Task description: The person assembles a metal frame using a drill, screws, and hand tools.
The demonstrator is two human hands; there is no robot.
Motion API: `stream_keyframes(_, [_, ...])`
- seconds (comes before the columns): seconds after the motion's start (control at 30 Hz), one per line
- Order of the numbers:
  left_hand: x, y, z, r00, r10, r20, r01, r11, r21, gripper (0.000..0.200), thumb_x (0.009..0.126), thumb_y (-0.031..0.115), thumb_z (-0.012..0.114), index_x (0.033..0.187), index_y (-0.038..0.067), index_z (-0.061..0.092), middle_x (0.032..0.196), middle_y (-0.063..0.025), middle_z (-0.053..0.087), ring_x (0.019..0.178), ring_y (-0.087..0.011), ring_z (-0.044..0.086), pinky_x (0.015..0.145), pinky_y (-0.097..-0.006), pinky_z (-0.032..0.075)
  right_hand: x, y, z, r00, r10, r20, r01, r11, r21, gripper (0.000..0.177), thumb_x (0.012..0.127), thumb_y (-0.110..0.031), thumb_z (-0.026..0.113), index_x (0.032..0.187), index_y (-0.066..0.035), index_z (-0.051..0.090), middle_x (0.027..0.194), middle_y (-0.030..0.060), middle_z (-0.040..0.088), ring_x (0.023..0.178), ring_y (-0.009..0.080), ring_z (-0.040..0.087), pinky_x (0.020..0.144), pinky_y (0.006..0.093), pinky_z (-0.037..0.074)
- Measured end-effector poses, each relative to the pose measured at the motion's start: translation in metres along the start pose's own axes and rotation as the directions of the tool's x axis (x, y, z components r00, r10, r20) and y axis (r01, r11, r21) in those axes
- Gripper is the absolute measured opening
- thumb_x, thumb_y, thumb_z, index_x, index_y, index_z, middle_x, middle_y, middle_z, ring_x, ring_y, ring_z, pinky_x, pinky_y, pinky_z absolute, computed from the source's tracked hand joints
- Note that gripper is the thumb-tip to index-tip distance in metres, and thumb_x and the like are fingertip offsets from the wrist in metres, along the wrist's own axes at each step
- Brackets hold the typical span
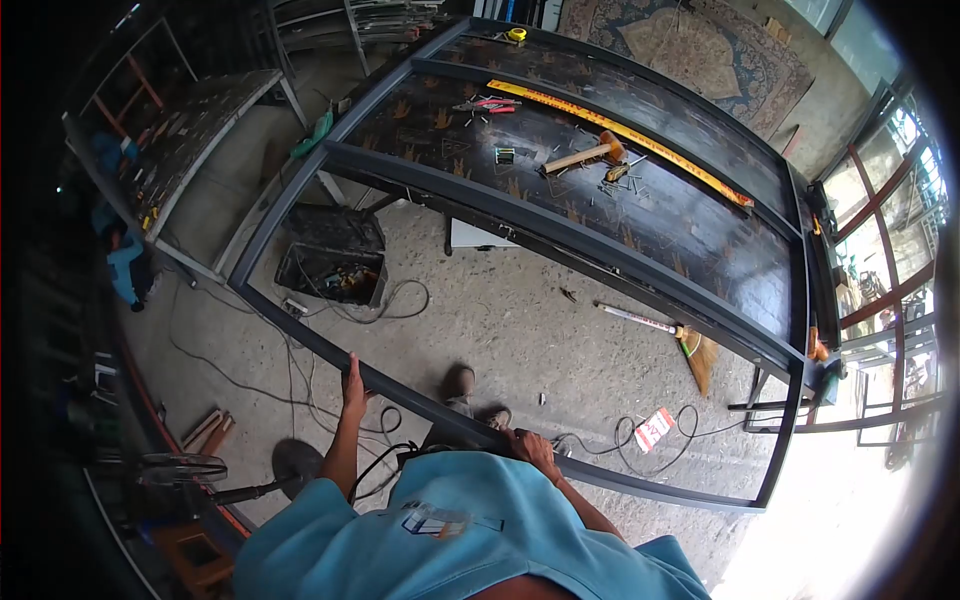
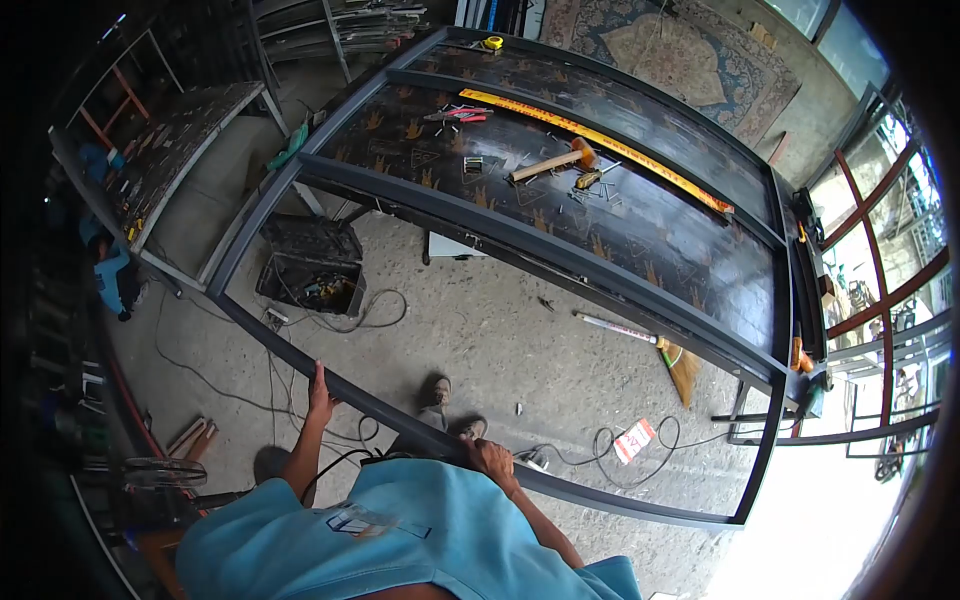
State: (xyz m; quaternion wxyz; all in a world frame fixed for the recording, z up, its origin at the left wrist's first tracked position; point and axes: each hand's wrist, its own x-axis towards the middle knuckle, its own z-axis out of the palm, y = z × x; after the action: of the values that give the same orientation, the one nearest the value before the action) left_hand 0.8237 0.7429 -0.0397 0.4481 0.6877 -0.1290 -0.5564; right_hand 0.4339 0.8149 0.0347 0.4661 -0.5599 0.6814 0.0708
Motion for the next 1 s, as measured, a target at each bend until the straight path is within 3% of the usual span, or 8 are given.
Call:
stream_keyframes(0.1, [-0.006,-0.004,0.005,0.998,0.023,-0.057,-0.025,0.999,-0.036,0.088,0.077,0.076,0.049,0.138,0.015,0.032,0.122,-0.0122,0.048,0.106,-0.0291,0.052,0.082,-0.0468,0.045,-0.007,0.001,-0.008,0.999,-0.035,0.018,0.034,0.997,0.064,0.067,0.09,-0.064,0.032,0.099,-0.008,0.068,0.096,0.0192,0.067,0.096,0.0366,0.062,0.084,0.045,0.046])
stream_keyframes(0.2, [-0.032,-0.016,0.02,0.997,-0.08,0.004,0.076,0.922,-0.38,0.104,0.067,0.083,0.052,0.143,0.017,0.025,0.13,-0.0155,0.04,0.115,-0.0344,0.044,0.091,-0.0525,0.039,-0.029,0.002,-0.028,0.981,-0.19,-0.038,0.193,0.975,0.114,0.066,0.089,-0.065,0.034,0.1,-0.01,0.069,0.093,0.0176,0.067,0.094,0.0358,0.063,0.083,0.0458,0.046])
stream_keyframes(0.27, [-0.035,-0.037,0.03,0.97,-0.137,0.202,0.219,0.854,-0.473,0.094,0.068,0.082,0.053,0.133,0.017,0.036,0.117,-0.0111,0.051,0.102,-0.0292,0.053,0.089,-0.0529,0.04,-0.015,0.018,-0.026,0.994,0.008,0.106,-0.003,0.999,-0.053,0.071,0.082,-0.072,0.041,0.094,-0.01,0.071,0.09,0.0179,0.068,0.093,0.0376,0.064,0.08,0.0466,0.048])
stream_keyframes(0.47, [-0.081,-0.012,0.052,0.988,-0.112,0.108,0.146,0.907,-0.394,0.082,0.074,0.079,0.048,0.124,0.014,0.042,0.106,-0.0098,0.055,0.099,-0.0274,0.055,0.085,-0.0457,0.043,-0.011,0.037,-0.017,1.0,0.01,0.0,-0.01,0.998,-0.063,0.06,0.078,-0.066,0.055,0.083,-0.009,0.073,0.082,0.0157,0.069,0.085,0.0352,0.066,0.075,0.0445,0.05])
stream_keyframes(0.6, [-0.101,0.011,0.056,0.982,-0.002,0.19,0.062,0.949,-0.309,0.081,0.077,0.077,0.047,0.129,0.015,0.038,0.11,-0.0086,0.054,0.096,-0.0269,0.058,0.08,-0.045,0.045,-0.049,0.004,-0.046,0.997,0.032,-0.072,-0.033,0.999,-0.006,0.054,0.075,-0.06,0.063,0.081,-0.007,0.073,0.081,0.0173,0.068,0.081,0.0349,0.066,0.073,0.043,0.051])
stream_keyframes(0.77, [-0.091,0.007,0.067,0.98,-0.153,0.127,0.192,0.897,-0.398,0.082,0.077,0.076,0.047,0.129,0.014,0.036,0.113,-0.0114,0.054,0.093,-0.027,0.062,0.069,-0.0396,0.05,-0.042,0.019,-0.04,0.98,0.126,-0.151,-0.132,0.991,-0.029,0.051,0.075,-0.06,0.063,0.083,-0.01,0.073,0.083,0.0159,0.069,0.085,0.035,0.066,0.075,0.0417,0.051])
stream_keyframes(0.9, [-0.055,-0.039,0.072,0.976,-0.046,0.213,0.129,0.91,-0.395,0.089,0.076,0.076,0.05,0.136,0.014,0.03,0.117,-0.0115,0.052,0.101,-0.0311,0.058,0.085,-0.0477,0.048,-0.008,0.041,-0.036,0.971,0.172,-0.165,-0.186,0.98,-0.074,0.053,0.074,-0.062,0.063,0.083,-0.011,0.074,0.083,0.0158,0.069,0.083,0.0321,0.066,0.075,0.0407,0.051])
stream_keyframes(1.0, [-0.038,-0.051,0.091,0.974,-0.125,0.189,0.188,0.913,-0.362,0.088,0.077,0.076,0.048,0.137,0.015,0.03,0.114,-0.0113,0.054,0.1,-0.0289,0.058,0.086,-0.0491,0.048,0.003,0.049,-0.045,0.972,0.115,-0.204,-0.139,0.985,-0.105,0.05,0.075,-0.059,0.064,0.082,-0.01,0.074,0.084,0.0172,0.068,0.083,0.0357,0.066,0.074,0.0428,0.051])
